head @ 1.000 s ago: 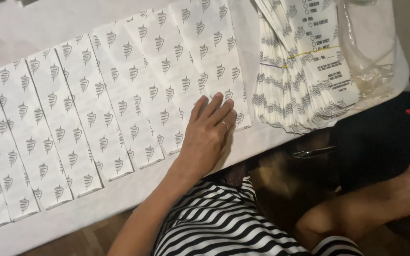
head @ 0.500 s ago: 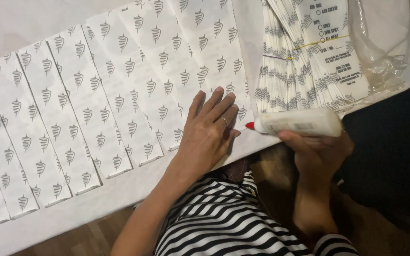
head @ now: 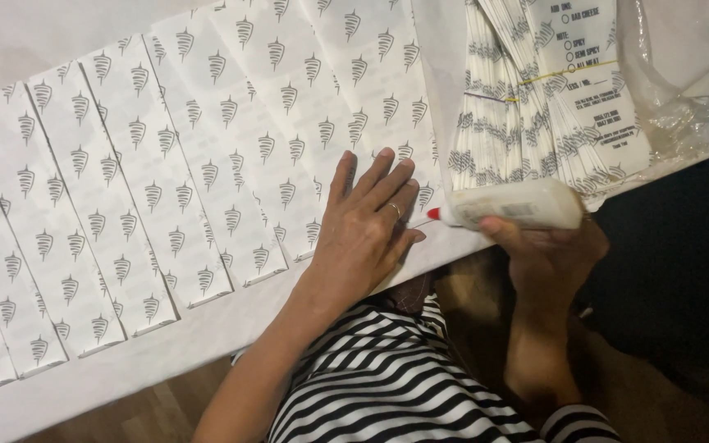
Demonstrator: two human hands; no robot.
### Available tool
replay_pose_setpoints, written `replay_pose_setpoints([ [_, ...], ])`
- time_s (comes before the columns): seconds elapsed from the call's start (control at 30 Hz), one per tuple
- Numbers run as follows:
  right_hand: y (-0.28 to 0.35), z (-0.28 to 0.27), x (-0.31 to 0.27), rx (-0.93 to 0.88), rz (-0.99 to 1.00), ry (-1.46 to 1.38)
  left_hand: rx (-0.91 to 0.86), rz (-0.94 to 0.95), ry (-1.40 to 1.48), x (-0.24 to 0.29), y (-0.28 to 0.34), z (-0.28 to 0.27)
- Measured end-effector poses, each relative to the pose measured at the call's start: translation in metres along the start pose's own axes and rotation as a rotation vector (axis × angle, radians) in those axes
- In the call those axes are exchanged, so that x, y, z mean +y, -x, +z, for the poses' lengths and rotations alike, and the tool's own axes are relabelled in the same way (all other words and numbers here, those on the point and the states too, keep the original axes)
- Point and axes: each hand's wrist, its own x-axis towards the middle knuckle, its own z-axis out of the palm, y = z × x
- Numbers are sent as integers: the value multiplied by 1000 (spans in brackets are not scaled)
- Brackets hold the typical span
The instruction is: Laying out paper bag templates on a table, applying adhesive to the bottom flaps, and folding them to complete the assembly.
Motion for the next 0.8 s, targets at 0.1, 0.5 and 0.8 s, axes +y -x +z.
replay_pose_setpoints([
  [0.1,5,9,-11,-38,88,71,10,22,-11,-1,-1,0],
  [0.5,4,6,0,24,20,-29,25,15,-14,-2,-1,0],
  [0.8,-4,-2,1,-3,-9,114,30,7,-15,-2,0,-1],
])
